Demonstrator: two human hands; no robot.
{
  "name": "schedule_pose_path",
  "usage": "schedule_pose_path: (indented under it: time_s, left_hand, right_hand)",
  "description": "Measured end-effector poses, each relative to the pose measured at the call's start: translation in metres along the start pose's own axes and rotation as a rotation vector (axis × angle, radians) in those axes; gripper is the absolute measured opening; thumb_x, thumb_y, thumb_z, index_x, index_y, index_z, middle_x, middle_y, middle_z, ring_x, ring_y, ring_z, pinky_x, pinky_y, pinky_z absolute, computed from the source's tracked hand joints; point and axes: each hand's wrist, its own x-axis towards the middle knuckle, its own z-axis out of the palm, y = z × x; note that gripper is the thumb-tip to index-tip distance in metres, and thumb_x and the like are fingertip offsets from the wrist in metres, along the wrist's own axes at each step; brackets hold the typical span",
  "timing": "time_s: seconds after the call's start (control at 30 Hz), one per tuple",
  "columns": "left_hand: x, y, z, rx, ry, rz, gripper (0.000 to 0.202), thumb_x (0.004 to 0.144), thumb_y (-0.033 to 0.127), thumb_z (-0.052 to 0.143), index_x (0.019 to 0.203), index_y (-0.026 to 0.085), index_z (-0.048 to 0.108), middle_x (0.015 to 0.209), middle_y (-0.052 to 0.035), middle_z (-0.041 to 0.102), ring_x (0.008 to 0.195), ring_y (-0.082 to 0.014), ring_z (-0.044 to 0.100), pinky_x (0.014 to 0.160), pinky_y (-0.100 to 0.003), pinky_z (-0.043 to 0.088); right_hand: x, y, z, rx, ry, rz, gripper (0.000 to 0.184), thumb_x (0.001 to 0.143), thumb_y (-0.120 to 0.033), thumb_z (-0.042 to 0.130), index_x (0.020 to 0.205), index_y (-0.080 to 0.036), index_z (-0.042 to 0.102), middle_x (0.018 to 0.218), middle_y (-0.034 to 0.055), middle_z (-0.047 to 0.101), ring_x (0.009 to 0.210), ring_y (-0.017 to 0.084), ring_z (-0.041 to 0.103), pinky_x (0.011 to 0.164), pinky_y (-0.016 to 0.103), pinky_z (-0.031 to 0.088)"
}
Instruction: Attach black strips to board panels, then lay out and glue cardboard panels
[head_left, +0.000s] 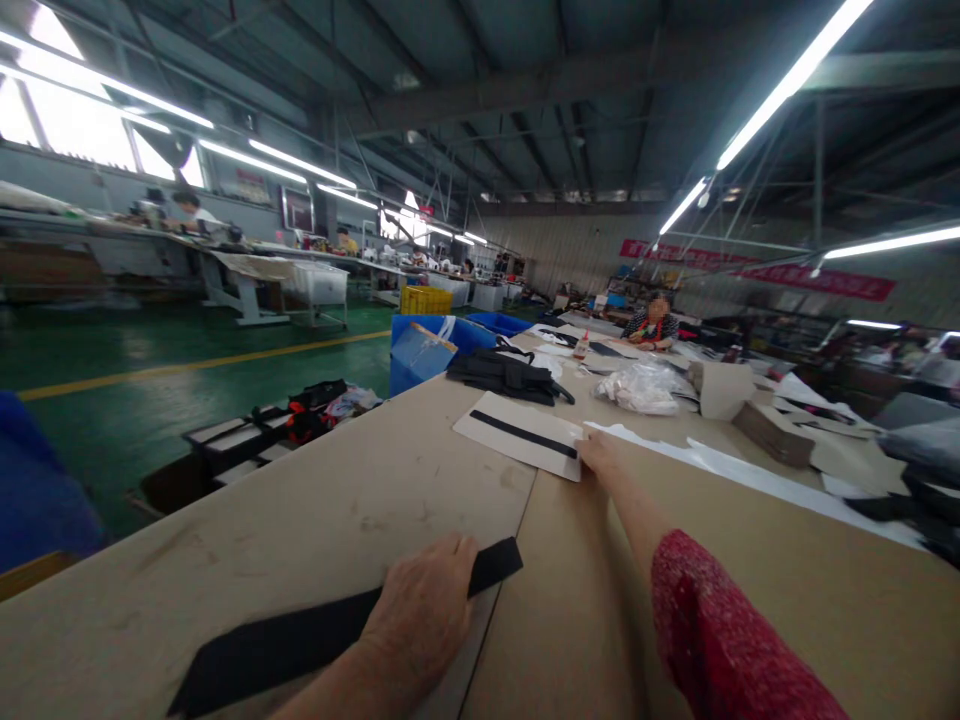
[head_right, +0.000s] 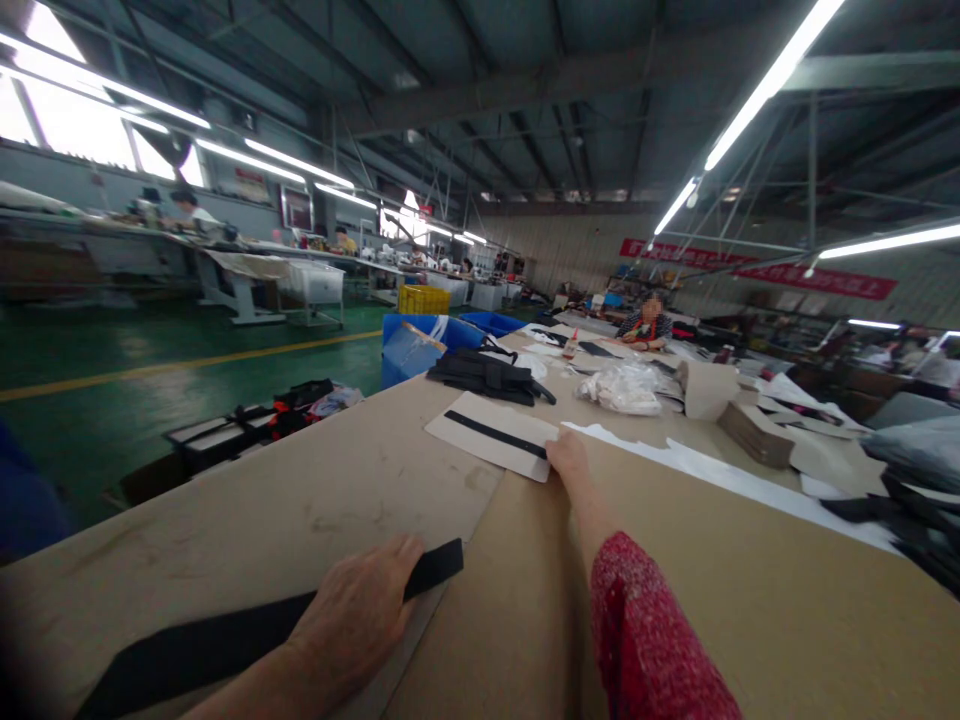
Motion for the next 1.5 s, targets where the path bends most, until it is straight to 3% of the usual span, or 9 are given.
schedule_pose_path:
  time_s: [0.1,0.3,0.5,0.6,0.83,1.0,1.1,1.33,1.5]
  left_hand:
    - [0.001,-0.001,0.000,-0.033,-0.033,-0.006,0.039,0.081,0.012,0.049,0.117,0.021,0.060,0.123,-0.0104,0.065,0.115,-0.0273,0.061,0.101,-0.044,0.046]
    - [0.004,-0.002,-0.002,-0.059,-0.035,-0.005,0.031,0.079,0.012,0.048,0.105,0.023,0.061,0.110,-0.0074,0.067,0.106,-0.0274,0.064,0.094,-0.044,0.049]
    - [0.004,-0.002,-0.001,-0.063,-0.030,-0.002,0.030,0.078,0.012,0.050,0.103,0.024,0.060,0.108,-0.0053,0.068,0.104,-0.0278,0.065,0.091,-0.044,0.050]
    - [0.004,-0.001,-0.002,-0.064,-0.035,-0.006,0.031,0.078,0.011,0.050,0.105,0.024,0.060,0.109,-0.0054,0.068,0.105,-0.0285,0.065,0.091,-0.045,0.050]
    - [0.004,-0.001,-0.003,-0.090,-0.032,-0.008,0.031,0.078,0.012,0.051,0.105,0.023,0.060,0.109,-0.0056,0.068,0.105,-0.0287,0.065,0.093,-0.046,0.049]
    - [0.003,-0.001,-0.005,-0.090,-0.034,0.001,0.031,0.077,0.010,0.050,0.105,0.022,0.060,0.108,-0.0064,0.068,0.105,-0.0291,0.065,0.092,-0.047,0.050]
    - [0.002,-0.001,-0.006,-0.090,-0.028,0.018,0.031,0.078,0.010,0.050,0.106,0.022,0.060,0.109,-0.0067,0.068,0.104,-0.0297,0.065,0.091,-0.048,0.050]
    - [0.002,-0.005,0.003,-0.100,0.013,0.050,0.030,0.079,0.012,0.051,0.106,0.022,0.059,0.107,-0.0073,0.067,0.104,-0.0290,0.064,0.092,-0.047,0.050]
    - [0.002,-0.007,0.007,-0.091,0.017,0.062,0.032,0.078,0.012,0.051,0.108,0.022,0.058,0.108,-0.0067,0.066,0.105,-0.0284,0.063,0.093,-0.047,0.049]
  right_hand:
    - [0.020,-0.003,0.010,-0.057,-0.064,0.027,0.029,0.085,-0.031,0.065,0.097,-0.007,0.077,0.104,0.0227,0.074,0.097,0.027,0.070,0.071,0.027,0.047]
    - [0.046,-0.012,0.015,-0.181,-0.175,0.076,0.027,0.078,-0.030,0.077,0.096,-0.009,0.076,0.101,0.0179,0.074,0.100,0.026,0.070,0.076,0.027,0.049]
    - [0.061,-0.020,0.009,-0.263,-0.335,0.160,0.025,0.093,-0.039,0.067,0.102,-0.015,0.069,0.104,0.0058,0.071,0.093,0.018,0.069,0.084,0.037,0.056]
    - [0.061,-0.020,0.007,-0.259,-0.383,0.175,0.026,0.095,-0.037,0.065,0.108,-0.016,0.067,0.110,0.0062,0.069,0.095,0.019,0.068,0.084,0.037,0.057]
    - [0.051,-0.015,0.004,-0.161,-0.308,0.151,0.029,0.096,-0.038,0.063,0.117,-0.018,0.065,0.117,0.0074,0.066,0.098,0.020,0.066,0.085,0.038,0.057]
    - [0.049,-0.019,0.004,-0.080,-0.235,0.148,0.023,0.079,-0.033,0.080,0.093,-0.016,0.073,0.082,0.0079,0.070,0.088,0.027,0.071,0.076,0.035,0.057]
    - [0.047,-0.022,0.003,-0.043,-0.228,0.158,0.023,0.074,-0.034,0.084,0.086,-0.017,0.072,0.075,0.0063,0.068,0.085,0.029,0.071,0.074,0.036,0.056]
    - [0.044,-0.026,0.005,0.048,-0.228,0.119,0.032,0.097,-0.040,0.062,0.119,-0.018,0.063,0.118,0.0077,0.066,0.098,0.020,0.066,0.085,0.039,0.057]
    - [0.050,-0.023,0.007,0.073,-0.212,0.103,0.036,0.096,-0.038,0.063,0.126,-0.019,0.060,0.128,0.0093,0.061,0.108,0.023,0.064,0.090,0.043,0.056]
